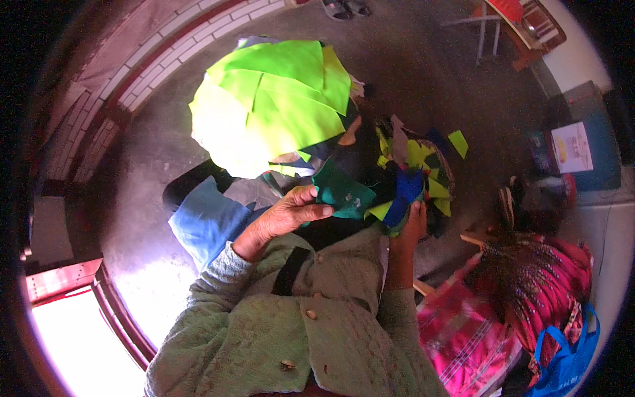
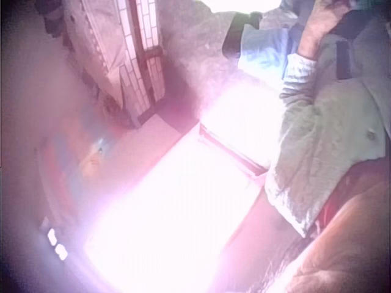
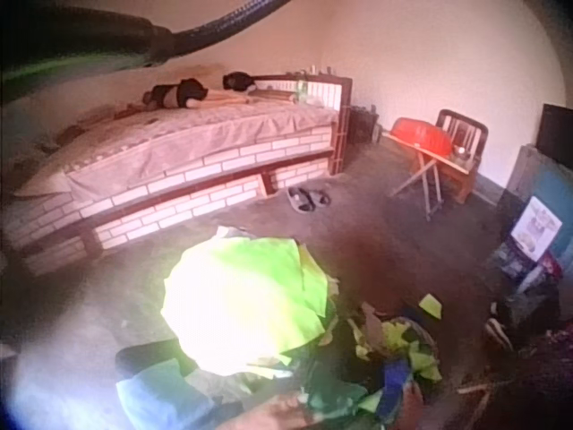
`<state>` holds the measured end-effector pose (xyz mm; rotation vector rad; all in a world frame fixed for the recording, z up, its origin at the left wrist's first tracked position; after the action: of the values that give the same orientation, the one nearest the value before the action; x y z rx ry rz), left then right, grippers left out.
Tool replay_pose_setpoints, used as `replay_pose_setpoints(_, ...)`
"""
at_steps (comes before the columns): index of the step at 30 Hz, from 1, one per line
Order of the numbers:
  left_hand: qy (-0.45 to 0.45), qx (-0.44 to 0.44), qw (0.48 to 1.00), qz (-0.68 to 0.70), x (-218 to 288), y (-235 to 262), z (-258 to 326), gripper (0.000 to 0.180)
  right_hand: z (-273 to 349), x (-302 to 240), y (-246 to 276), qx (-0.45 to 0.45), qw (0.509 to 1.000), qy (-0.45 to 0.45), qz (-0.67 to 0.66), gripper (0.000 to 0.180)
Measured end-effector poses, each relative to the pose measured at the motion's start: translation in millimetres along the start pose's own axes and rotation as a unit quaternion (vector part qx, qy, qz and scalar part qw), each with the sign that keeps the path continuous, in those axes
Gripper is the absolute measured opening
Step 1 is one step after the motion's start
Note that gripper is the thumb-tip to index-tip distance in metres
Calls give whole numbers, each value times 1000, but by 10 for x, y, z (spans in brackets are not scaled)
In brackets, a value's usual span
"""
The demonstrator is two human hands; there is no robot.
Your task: The person sits on the floor and arranges various colored fabric pieces on a large patterned base. They pick up individual pieces, fold or smooth them, and place them in layers on the base, creating a layered fabric stack.
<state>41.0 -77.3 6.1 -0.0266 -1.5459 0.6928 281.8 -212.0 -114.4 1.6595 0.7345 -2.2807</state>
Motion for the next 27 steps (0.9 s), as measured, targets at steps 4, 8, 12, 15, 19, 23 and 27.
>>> replay_pose_setpoints(4, -86, 31, 995, 47, 437, 47, -99, 30, 142, -37, -210, -29, 999, -26, -9, 40)
replay_pose_setpoints(8, -112, 106, 988, 32, 846, 226, -206, 32, 90, 145, -172, -74, 981, 76, 159, 34)
replay_pose_setpoints(12, -149, 175, 973, 15, 1152, 521, -421, 34, 434, -158, -583, -125, 968, 84, 200, 31)
replay_pose_setpoints(15, -237, 226, 943, -64, 1513, 881, -627, 27, 405, -142, -555, -120, 953, 119, 252, 37)
replay_pose_setpoints(19, -362, 345, 865, -42, 1808, 1760, -778, 20, 336, -72, -506, -130, 937, 145, 289, 41)
replay_pose_setpoints(23, -247, 521, 778, -250, 1415, 3128, -611, 34, 353, -64, -605, -151, 941, 123, 276, 35)
replay_pose_setpoints(27, -159, 530, 788, -270, 1491, 3045, -676, 35, 387, -97, -561, -138, 956, 89, 242, 27)
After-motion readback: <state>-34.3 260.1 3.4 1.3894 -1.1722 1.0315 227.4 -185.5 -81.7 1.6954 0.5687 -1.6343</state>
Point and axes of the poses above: each hand's wrist, its own z-axis away from the middle knuckle, its own y-axis out of the back of the hand, x = y × z, the point moved 4 cm from there along -z, towards the middle knuckle
